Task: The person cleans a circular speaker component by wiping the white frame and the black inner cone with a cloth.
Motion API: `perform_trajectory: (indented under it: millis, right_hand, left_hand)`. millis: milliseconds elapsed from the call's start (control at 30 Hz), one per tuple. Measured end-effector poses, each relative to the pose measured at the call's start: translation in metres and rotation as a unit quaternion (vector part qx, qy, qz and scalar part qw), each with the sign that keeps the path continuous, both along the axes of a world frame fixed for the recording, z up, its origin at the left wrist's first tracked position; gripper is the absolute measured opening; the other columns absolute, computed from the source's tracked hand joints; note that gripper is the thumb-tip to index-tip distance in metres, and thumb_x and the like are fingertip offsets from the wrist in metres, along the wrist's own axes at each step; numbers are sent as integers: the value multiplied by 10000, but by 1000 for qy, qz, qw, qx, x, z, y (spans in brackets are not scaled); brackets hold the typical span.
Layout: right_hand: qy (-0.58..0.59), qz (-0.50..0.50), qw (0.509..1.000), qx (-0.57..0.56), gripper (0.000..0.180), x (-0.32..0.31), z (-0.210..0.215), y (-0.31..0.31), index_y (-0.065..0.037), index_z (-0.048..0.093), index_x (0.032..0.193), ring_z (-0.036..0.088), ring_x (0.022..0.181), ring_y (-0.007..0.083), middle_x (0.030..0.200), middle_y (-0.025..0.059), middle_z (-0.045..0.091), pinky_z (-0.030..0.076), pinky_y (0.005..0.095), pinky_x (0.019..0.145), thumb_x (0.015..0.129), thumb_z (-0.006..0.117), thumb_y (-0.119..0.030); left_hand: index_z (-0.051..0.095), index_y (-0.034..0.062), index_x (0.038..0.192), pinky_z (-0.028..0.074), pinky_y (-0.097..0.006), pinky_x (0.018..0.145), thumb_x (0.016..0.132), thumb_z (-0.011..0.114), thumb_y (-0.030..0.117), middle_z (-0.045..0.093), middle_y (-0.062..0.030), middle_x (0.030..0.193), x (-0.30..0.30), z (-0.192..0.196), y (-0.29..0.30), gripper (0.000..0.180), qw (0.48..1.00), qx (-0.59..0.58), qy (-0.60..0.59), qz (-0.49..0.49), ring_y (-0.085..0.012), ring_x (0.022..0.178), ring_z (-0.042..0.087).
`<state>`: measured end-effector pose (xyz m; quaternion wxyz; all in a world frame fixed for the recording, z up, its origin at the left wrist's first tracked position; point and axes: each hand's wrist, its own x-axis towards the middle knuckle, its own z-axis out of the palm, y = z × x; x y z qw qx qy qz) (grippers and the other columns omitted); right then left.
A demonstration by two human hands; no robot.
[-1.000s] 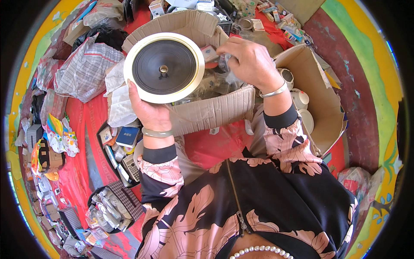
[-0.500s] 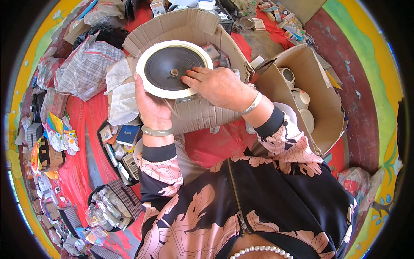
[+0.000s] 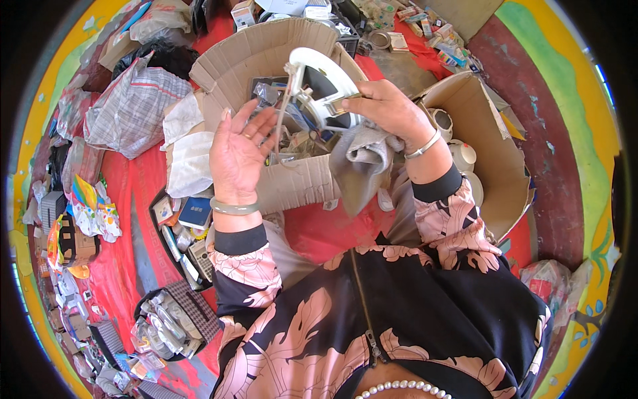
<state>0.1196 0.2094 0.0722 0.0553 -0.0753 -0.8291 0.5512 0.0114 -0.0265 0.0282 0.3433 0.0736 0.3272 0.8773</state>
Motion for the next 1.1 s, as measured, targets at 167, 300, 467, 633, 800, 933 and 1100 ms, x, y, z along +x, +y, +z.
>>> perform_trajectory:
  millis: [167,300,467,633,800,933,1100]
  right_hand:
    - [-28,2,1000,-12,229,6,-4,19,35,641,902,430,626,37,682,-37,539,356,227,535,826,620,-180]
    - [-20,0,999,26,260,7,-3,24,36,639,912,432,613,53,647,-14,524,370,252,541,815,626,-205]
    - [15,-7,999,43,255,15,20,19,34,642,920,455,623,64,658,2,553,387,255,560,816,617,-197]
    - [73,19,986,-151,250,31,45,7,53,633,973,542,765,92,833,53,636,428,234,698,827,598,-148]
    - [81,80,942,-314,269,33,45,7,58,629,1007,605,893,164,984,122,654,435,262,839,827,587,-138]
    - [107,82,936,-326,350,26,36,-7,63,611,995,595,814,143,918,100,651,442,250,780,787,606,-219]
    - [100,155,897,-401,289,8,-10,-1,46,630,979,581,947,160,987,102,646,401,267,886,828,604,-200]
  left_hand:
    - [585,16,956,424,-362,888,890,524,248,608,-131,994,-18,-25,-10,249,979,-39,-39,198,-224,972,552]
    - [589,23,935,435,-345,850,880,535,210,617,-104,944,-14,-31,-8,202,972,-87,-15,216,-208,915,562]
    - [583,8,976,447,-338,810,869,520,181,616,-86,918,3,-47,8,213,990,-131,-52,24,-186,873,568]
    - [583,5,998,443,-330,814,863,504,167,611,-81,914,8,-50,17,226,990,-135,-14,34,-185,873,568]
    - [463,12,1214,435,-328,845,874,412,582,560,-74,1129,14,-27,42,666,999,40,-14,-15,-187,993,532]
    - [436,-9,1257,433,-377,918,803,436,671,532,-119,1224,26,-4,22,817,995,18,61,81,-256,1106,522]
    - [430,42,1283,436,-411,928,882,437,528,523,-117,1237,25,0,7,630,966,259,12,-4,-274,1094,532]
